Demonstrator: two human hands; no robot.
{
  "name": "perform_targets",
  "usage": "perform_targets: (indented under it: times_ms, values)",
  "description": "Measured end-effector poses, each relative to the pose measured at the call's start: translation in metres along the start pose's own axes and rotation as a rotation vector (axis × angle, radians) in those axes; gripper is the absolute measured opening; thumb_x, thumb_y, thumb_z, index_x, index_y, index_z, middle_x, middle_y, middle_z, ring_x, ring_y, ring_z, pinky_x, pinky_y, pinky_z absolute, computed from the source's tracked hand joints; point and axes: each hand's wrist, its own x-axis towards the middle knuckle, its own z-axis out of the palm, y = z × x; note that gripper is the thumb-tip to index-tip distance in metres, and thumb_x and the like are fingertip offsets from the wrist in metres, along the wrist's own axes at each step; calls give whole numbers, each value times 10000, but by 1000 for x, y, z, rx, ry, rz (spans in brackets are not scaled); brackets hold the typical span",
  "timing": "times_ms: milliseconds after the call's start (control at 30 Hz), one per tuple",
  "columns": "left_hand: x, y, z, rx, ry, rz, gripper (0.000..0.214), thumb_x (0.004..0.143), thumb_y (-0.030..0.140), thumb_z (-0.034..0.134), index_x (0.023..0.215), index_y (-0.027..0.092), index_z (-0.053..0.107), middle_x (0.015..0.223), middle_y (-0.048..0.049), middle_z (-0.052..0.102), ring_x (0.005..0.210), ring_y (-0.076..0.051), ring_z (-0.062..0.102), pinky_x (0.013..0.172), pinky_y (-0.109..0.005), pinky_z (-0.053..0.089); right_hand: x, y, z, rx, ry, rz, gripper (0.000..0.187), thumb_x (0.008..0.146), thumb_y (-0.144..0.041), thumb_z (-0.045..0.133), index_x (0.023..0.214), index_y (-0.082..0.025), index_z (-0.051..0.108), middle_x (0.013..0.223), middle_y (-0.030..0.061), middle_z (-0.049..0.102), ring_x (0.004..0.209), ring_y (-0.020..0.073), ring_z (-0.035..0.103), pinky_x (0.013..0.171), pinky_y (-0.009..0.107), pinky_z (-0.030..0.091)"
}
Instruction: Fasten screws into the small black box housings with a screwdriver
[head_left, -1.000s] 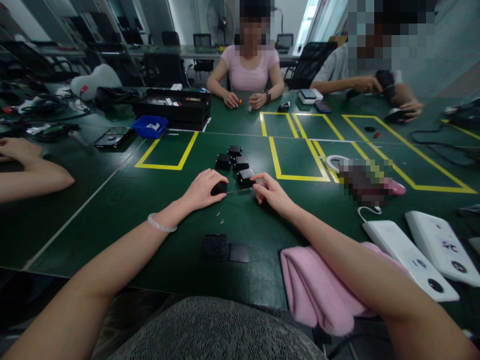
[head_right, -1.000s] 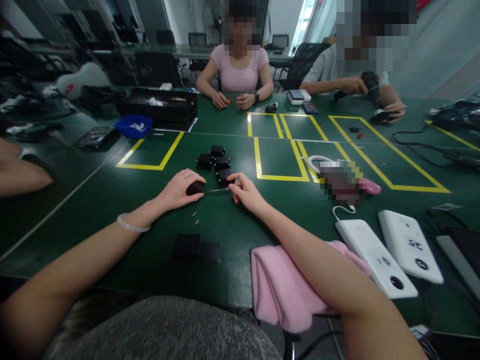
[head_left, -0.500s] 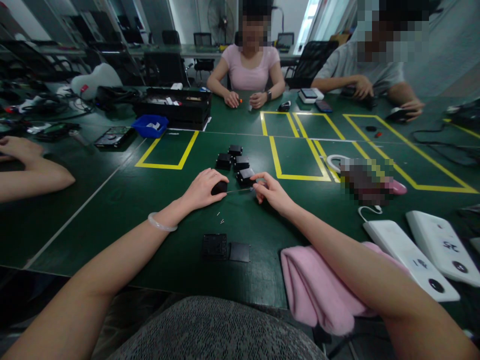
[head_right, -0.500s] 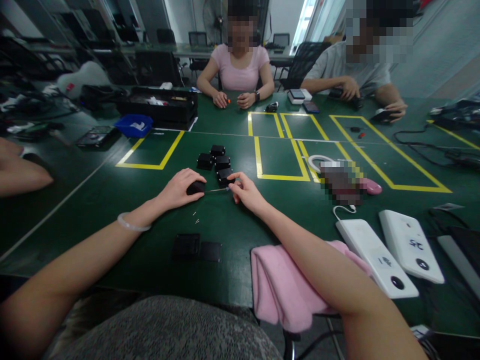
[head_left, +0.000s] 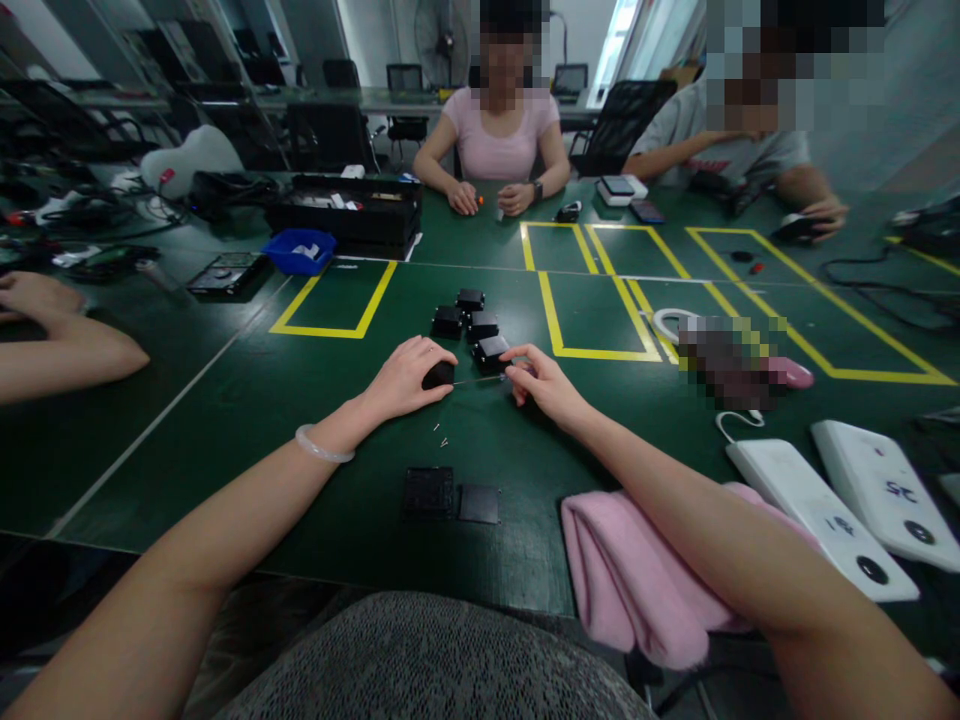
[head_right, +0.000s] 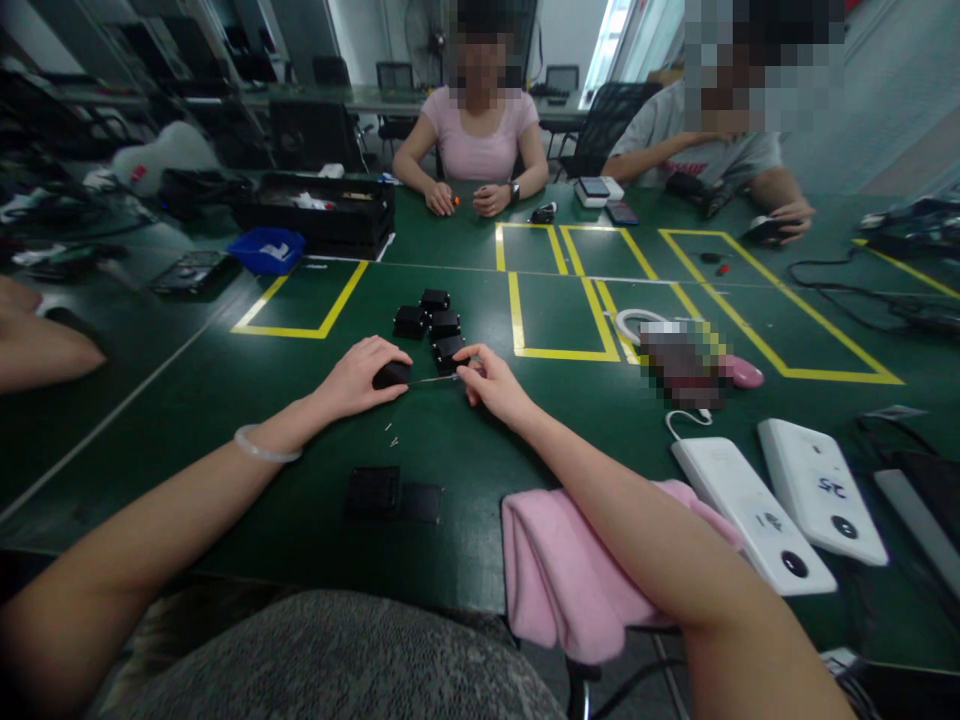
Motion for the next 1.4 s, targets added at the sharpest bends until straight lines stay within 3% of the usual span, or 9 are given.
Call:
perform_targets:
  times_ms: [200, 433, 700, 900, 1200, 1400]
  values:
    - [0, 0, 0, -2, 5, 7, 276, 918, 299, 684, 1170, 200, 632, 1159, -85, 698, 1109, -288, 632, 1082, -518, 464, 0, 0, 3, 75, -28, 38, 282, 925, -463, 649, 994, -203, 565, 487, -148, 333, 428, 94, 406, 502, 249, 410]
    - [0, 1, -1, -7, 12, 13, 277, 910, 280, 699, 1165, 192, 635, 1159, -90, 698, 1107, -292, 629, 1058, -512, 477, 0, 1, 0, -6, -6, -9, 254, 883, -372, 673, 1035, -195, 572, 546, -121, 470, 452, 93, 489, 520, 243, 391]
    - [1, 0, -1, 4, 8, 19, 280, 906, 282, 698, 1164, 192, 636, 1155, -92, 702, 1095, -291, 633, 1041, -504, 485, 1, 2, 1, 36, -30, 30, 306, 912, -487, 658, 987, -201, 576, 478, -143, 346, 425, 99, 424, 500, 245, 396]
    - [1, 0, 0, 7, 17, 16, 286, 904, 287, 699, 1167, 199, 633, 1149, -88, 701, 1094, -289, 631, 1056, -511, 477, 0, 2, -1, -12, -15, -4, 261, 871, -380, 682, 1025, -196, 579, 538, -117, 481, 456, 102, 495, 530, 249, 401]
    - [0, 0, 0, -4, 6, 7, 292, 907, 301, 681, 1173, 190, 638, 1161, -95, 698, 1105, -297, 625, 1080, -544, 465, 1, -1, 2, 28, -52, 52, 287, 929, -472, 642, 959, -192, 588, 469, -142, 336, 415, 96, 415, 495, 243, 391]
    - [1, 0, -1, -14, -5, 1, 290, 907, 305, 674, 1175, 201, 638, 1159, -93, 697, 1102, -300, 620, 1059, -544, 476, 0, 1, -1, -35, -13, -12, 280, 870, -415, 702, 996, -199, 578, 530, -112, 492, 451, 96, 495, 517, 238, 386]
